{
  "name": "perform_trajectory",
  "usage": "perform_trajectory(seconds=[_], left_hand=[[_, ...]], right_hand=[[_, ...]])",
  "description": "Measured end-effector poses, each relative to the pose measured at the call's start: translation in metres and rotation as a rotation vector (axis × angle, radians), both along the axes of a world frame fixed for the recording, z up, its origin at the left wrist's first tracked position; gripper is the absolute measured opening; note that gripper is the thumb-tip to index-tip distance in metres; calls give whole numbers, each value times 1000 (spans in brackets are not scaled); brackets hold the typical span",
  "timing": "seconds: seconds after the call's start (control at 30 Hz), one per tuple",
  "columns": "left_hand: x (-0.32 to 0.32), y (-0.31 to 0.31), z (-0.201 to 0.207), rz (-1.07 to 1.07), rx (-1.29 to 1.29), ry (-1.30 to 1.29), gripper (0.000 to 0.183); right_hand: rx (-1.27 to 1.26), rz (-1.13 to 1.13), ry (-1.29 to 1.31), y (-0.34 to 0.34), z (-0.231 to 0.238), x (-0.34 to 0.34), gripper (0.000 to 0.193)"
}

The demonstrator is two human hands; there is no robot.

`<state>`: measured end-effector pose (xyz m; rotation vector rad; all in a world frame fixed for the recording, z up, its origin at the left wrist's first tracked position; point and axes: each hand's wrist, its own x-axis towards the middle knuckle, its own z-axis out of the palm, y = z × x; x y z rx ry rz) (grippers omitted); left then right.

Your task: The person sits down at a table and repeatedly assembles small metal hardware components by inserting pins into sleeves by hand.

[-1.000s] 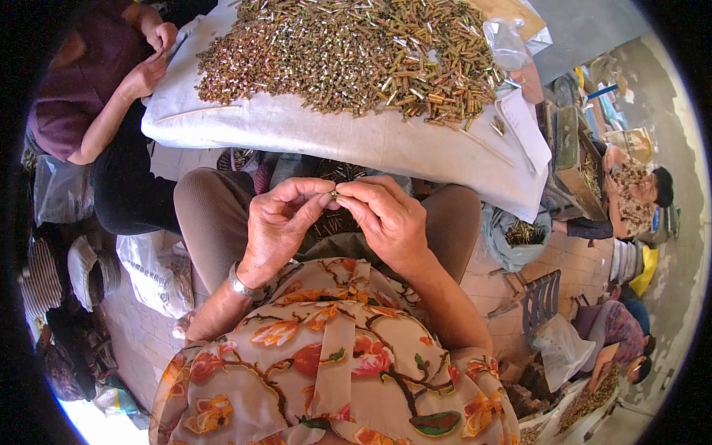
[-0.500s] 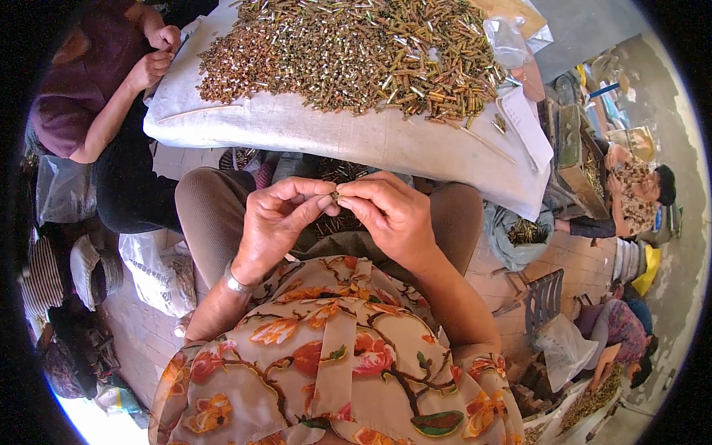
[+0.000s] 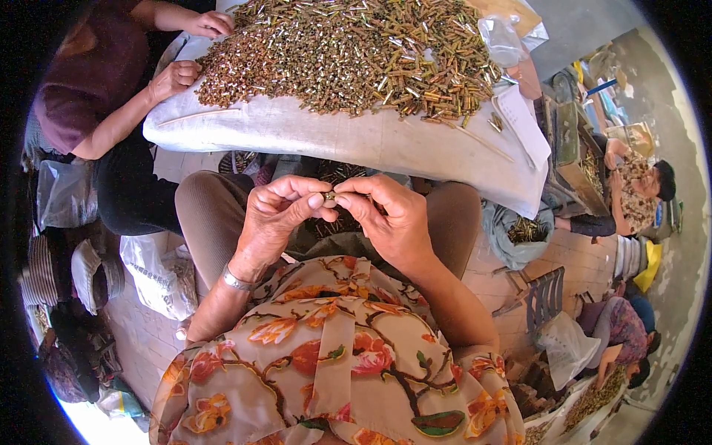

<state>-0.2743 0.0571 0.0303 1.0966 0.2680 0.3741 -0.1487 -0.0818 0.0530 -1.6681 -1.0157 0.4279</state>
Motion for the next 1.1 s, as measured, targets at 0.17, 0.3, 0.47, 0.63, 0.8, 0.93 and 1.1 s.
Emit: perform_trajectory(seconds=[0.17, 0.3, 0.47, 0.63, 0.8, 0.93, 1.1], left_hand=[[-2, 0, 3, 12, -13, 46, 19], [-2, 1, 3, -1, -30, 73, 19], [-3, 7, 8, -39, -61, 144, 19], [0, 9, 7, -57, -135, 166, 16], [4, 14, -25, -364, -608, -136, 25], [9, 8, -39, -379, -683, -137, 29], [11, -3, -48, -306, -719, -172, 28]], right_hand=[[131, -10, -325, 6, -4, 0, 14], [155, -10, -387, 7, -9, 0, 18], [213, 38, -573, 10, -12, 5, 21], [235, 29, -466, 10, -15, 7, 14], [4, 160, 391, 4, -3, 0, 14], [10, 200, 589, 4, -10, 4, 14], [-10, 106, 529, 9, -8, -7, 15]])
